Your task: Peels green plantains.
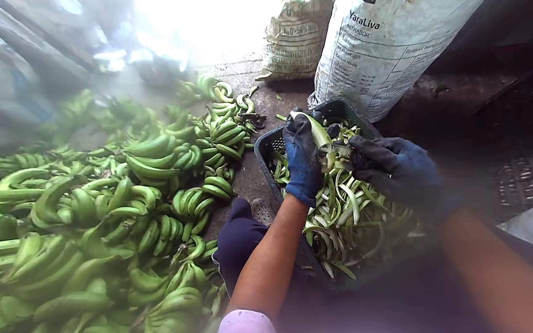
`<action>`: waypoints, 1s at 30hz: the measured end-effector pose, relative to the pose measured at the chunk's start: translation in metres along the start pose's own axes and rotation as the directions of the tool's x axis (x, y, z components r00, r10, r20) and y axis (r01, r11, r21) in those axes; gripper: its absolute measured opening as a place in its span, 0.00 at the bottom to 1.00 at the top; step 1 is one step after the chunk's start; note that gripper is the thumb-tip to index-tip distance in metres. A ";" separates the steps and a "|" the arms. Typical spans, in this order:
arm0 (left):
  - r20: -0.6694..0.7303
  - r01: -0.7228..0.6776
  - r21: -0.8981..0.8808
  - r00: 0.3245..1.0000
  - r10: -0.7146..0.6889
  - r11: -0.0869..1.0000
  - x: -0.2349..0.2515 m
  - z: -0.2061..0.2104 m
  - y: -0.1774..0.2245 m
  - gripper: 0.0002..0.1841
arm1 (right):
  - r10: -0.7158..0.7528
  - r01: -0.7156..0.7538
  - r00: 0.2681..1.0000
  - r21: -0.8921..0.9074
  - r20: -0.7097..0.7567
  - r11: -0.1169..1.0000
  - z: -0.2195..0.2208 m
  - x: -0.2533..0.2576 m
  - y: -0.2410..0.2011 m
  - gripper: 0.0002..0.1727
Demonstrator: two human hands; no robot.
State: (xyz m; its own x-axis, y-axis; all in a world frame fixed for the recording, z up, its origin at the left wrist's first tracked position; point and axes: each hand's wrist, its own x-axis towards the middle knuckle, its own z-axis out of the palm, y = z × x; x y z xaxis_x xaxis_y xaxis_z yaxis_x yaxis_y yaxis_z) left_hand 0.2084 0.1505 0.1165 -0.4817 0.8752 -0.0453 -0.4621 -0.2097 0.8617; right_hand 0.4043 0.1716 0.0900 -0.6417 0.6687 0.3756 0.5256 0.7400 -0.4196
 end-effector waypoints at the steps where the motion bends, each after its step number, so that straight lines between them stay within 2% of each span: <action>1: 0.086 -0.016 0.060 0.996 0.011 0.998 -0.003 -0.001 -0.001 0.16 | 0.069 -0.070 0.997 0.047 0.021 0.996 -0.005 0.003 0.002 0.31; 2: 0.197 -0.022 0.165 0.980 -0.011 0.986 -0.009 -0.003 0.000 0.16 | 0.152 -0.158 0.987 0.121 0.053 0.980 -0.010 0.006 0.005 0.31; 3: 0.325 -0.024 0.334 0.941 -0.091 0.942 -0.016 -0.008 0.003 0.20 | 0.225 -0.236 0.971 0.196 0.076 0.952 -0.014 0.009 0.011 0.30; 4: 0.425 -0.028 0.496 0.879 -0.215 0.868 -0.023 -0.012 0.005 0.23 | 0.294 -0.307 0.952 0.281 0.090 0.909 -0.015 0.010 0.020 0.27; 6: 0.518 -0.021 0.627 0.757 -0.397 0.779 -0.028 -0.009 0.000 0.24 | 0.389 -0.407 0.912 0.401 0.130 0.821 -0.014 0.007 0.038 0.21; 7: 0.524 -0.026 0.644 0.743 -0.416 0.765 -0.027 -0.010 -0.003 0.25 | 0.403 -0.416 0.907 0.426 0.126 0.804 -0.011 0.005 0.041 0.20; 8: 0.504 -0.029 0.638 0.771 -0.388 0.770 -0.024 -0.013 -0.006 0.25 | 0.385 -0.386 0.918 0.449 0.099 0.806 -0.007 0.004 0.037 0.19; 9: 0.439 0.007 0.595 0.835 -0.333 0.804 -0.020 -0.018 -0.010 0.24 | 0.328 -0.331 0.941 0.425 0.083 0.842 -0.005 0.003 0.029 0.22; 11: 0.272 0.150 0.310 0.932 -0.239 0.939 -0.007 -0.018 -0.016 0.21 | 0.118 -0.130 0.991 0.236 0.061 0.963 0.001 0.002 0.012 0.28; 12: 0.210 0.218 0.122 0.948 -0.240 0.968 -0.002 -0.017 -0.015 0.21 | 0.031 -0.038 0.998 0.139 0.056 0.990 0.004 0.000 0.006 0.31; 14: 0.107 0.310 -0.177 0.949 -0.295 0.934 0.002 -0.013 -0.011 0.24 | -0.092 0.092 0.996 0.023 0.005 0.995 0.011 -0.006 0.003 0.31; 16: 0.078 0.264 -0.271 0.965 -0.252 0.926 0.001 -0.013 -0.010 0.23 | -0.163 0.161 0.985 -0.039 -0.059 0.986 0.012 -0.005 0.004 0.28; 18: 0.087 0.228 -0.277 0.973 -0.212 0.934 0.000 -0.011 -0.010 0.22 | -0.147 0.142 0.987 -0.069 -0.072 0.987 0.008 -0.003 0.001 0.27; 19: 0.109 0.185 -0.246 0.981 -0.163 0.952 -0.001 -0.009 -0.010 0.20 | -0.093 0.090 0.994 -0.063 -0.048 0.994 0.006 -0.002 -0.001 0.28; 21: 0.165 0.010 -0.034 0.986 -0.004 0.999 -0.005 -0.006 -0.009 0.17 | 0.062 -0.062 0.998 -0.016 0.019 0.998 0.000 0.001 -0.004 0.30; 23: 0.208 -0.105 0.212 0.976 0.060 0.972 -0.009 -0.006 -0.009 0.20 | 0.142 -0.142 0.989 -0.008 0.050 0.990 -0.002 0.003 -0.001 0.33; 25: 0.191 -0.051 0.483 0.980 -0.049 0.874 -0.012 -0.005 -0.006 0.24 | 0.186 -0.186 0.980 -0.002 0.065 0.983 -0.003 0.003 0.004 0.35; 27: 0.272 -0.094 0.733 0.948 -0.165 0.674 -0.020 -0.010 -0.004 0.24 | 0.305 -0.312 0.947 0.068 0.103 0.948 -0.003 0.004 0.007 0.34; 28: 0.334 -0.136 0.774 0.917 -0.217 0.619 -0.023 -0.011 -0.003 0.24 | 0.388 -0.403 0.913 0.132 0.128 0.906 -0.002 0.004 0.010 0.34; 30: 0.332 -0.045 0.769 0.881 -0.338 0.637 -0.027 -0.011 -0.012 0.29 | 0.532 -0.563 0.827 0.282 0.183 0.777 0.002 0.001 0.021 0.25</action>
State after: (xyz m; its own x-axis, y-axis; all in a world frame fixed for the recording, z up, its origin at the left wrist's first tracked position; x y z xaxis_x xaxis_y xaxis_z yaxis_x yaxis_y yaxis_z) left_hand 0.2185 0.1247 0.1019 -0.0210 0.9864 -0.1633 0.3004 0.1620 0.9399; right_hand 0.4133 0.1874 0.0800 -0.3530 0.9334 -0.0638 0.6120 0.1788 -0.7704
